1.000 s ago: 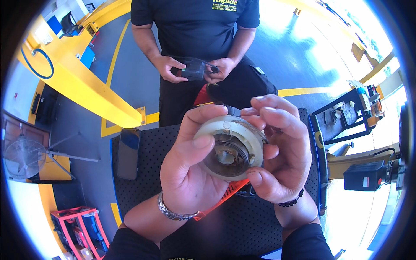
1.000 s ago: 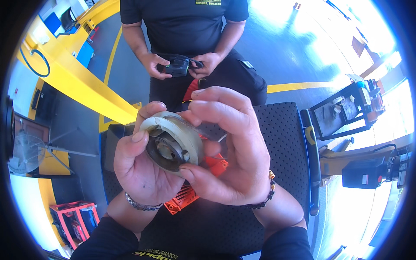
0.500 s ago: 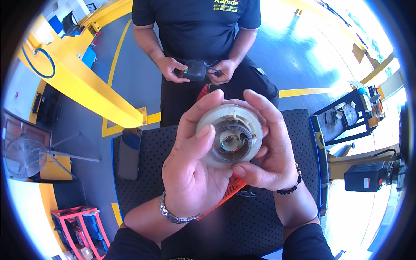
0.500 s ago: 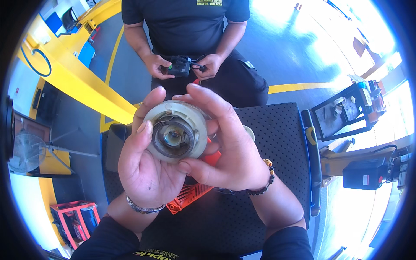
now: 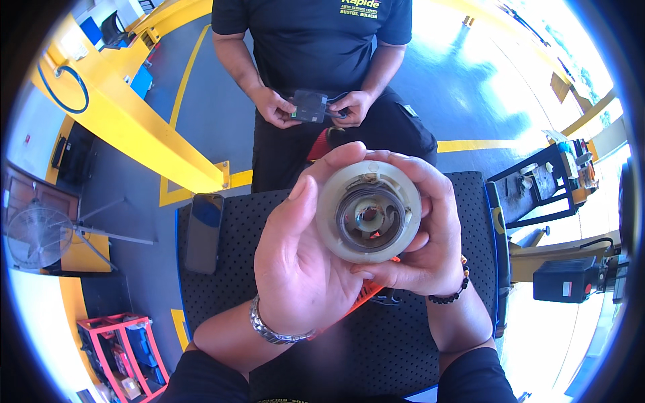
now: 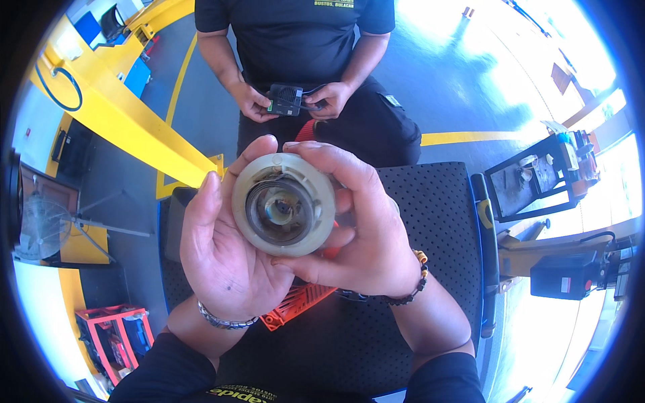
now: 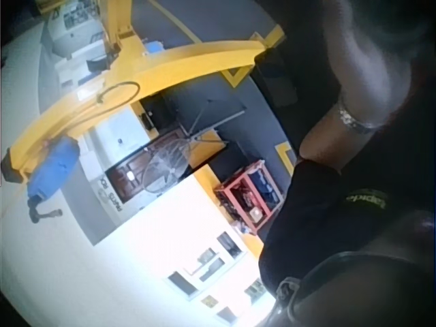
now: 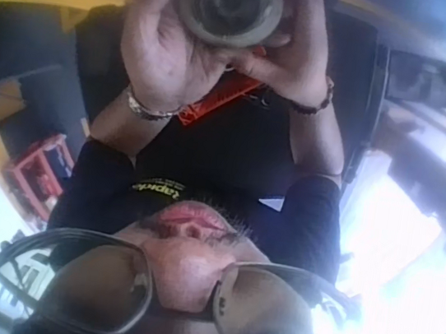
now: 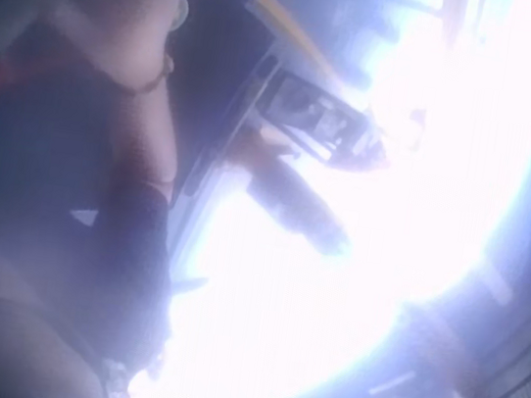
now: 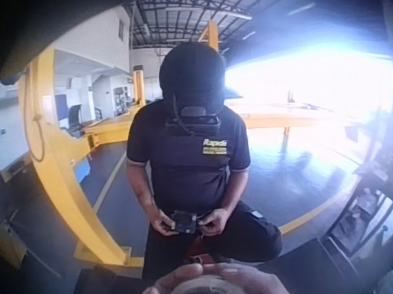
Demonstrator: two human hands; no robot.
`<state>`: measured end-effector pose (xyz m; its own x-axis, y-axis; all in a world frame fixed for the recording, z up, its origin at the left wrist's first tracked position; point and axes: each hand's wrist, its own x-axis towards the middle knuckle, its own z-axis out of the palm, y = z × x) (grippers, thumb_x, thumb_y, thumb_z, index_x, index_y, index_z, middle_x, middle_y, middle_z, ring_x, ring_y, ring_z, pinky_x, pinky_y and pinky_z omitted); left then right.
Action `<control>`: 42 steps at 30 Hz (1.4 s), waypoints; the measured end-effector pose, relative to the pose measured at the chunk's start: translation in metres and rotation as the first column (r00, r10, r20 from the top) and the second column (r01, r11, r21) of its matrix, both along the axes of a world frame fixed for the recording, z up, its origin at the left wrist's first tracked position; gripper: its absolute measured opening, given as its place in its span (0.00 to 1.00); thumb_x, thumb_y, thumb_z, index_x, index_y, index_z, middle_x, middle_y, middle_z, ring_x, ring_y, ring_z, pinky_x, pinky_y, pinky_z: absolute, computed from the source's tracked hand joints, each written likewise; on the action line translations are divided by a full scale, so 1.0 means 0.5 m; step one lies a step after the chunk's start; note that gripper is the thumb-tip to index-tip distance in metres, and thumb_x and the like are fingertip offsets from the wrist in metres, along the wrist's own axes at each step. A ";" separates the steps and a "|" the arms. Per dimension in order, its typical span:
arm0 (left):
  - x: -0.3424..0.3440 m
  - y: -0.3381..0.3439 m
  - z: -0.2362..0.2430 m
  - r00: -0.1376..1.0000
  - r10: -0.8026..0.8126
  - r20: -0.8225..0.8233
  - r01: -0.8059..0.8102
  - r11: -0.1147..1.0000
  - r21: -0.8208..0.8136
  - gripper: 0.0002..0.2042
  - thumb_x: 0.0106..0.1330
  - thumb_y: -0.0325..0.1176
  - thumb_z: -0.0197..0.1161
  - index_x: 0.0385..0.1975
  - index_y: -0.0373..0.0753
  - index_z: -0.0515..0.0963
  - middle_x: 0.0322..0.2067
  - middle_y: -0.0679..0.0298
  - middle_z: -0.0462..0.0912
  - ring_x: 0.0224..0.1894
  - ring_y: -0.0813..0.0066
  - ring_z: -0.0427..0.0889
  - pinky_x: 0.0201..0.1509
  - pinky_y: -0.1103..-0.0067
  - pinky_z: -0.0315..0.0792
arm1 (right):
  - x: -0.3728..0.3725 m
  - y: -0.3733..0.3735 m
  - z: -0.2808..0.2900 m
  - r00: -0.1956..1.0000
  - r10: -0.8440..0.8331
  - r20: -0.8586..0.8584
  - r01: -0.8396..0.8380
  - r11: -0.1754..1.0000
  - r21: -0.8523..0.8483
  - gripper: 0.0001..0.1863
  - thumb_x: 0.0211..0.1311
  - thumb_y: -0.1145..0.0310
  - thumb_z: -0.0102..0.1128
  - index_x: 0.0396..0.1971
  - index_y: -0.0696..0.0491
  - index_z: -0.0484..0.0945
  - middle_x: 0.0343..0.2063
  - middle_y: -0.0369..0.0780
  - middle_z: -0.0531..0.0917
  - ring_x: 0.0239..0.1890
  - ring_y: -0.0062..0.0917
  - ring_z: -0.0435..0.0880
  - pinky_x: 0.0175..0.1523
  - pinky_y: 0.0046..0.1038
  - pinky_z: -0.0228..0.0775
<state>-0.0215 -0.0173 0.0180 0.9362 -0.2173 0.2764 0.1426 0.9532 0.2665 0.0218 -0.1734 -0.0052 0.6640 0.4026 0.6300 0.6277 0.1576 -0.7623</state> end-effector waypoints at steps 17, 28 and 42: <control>-0.019 0.001 -0.011 0.970 0.221 0.099 -0.239 0.935 0.261 0.23 0.77 0.43 0.34 0.66 0.38 0.57 0.59 0.49 0.71 0.61 0.58 0.75 0.65 0.65 0.72 | -0.006 0.002 0.005 0.692 -0.361 0.625 0.433 0.900 0.041 0.23 0.49 0.61 0.76 0.41 0.50 0.73 0.49 0.58 0.78 0.32 0.30 0.84 0.39 0.30 0.80; -0.022 -0.009 -0.001 0.963 0.263 0.051 -0.268 0.931 0.248 0.22 0.76 0.36 0.42 0.65 0.33 0.56 0.57 0.49 0.71 0.59 0.61 0.75 0.63 0.66 0.71 | -0.010 0.004 0.012 0.702 -0.402 0.588 0.446 0.892 0.077 0.27 0.47 0.58 0.77 0.41 0.53 0.71 0.47 0.59 0.80 0.38 0.36 0.88 0.41 0.32 0.81; -0.007 0.003 -0.008 0.991 0.137 -0.003 -0.134 0.975 0.180 0.20 0.77 0.37 0.41 0.65 0.37 0.57 0.57 0.53 0.72 0.59 0.64 0.75 0.63 0.66 0.72 | 0.013 0.006 -0.011 0.746 -0.350 0.567 0.361 0.928 0.098 0.34 0.44 0.55 0.78 0.46 0.55 0.68 0.48 0.59 0.79 0.41 0.43 0.87 0.40 0.34 0.80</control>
<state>-0.0250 -0.0156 0.0142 0.9641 -0.1327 0.2300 0.0208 0.9012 0.4329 0.0284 -0.1704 -0.0109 0.2880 0.2240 0.9311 0.9519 -0.1736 -0.2527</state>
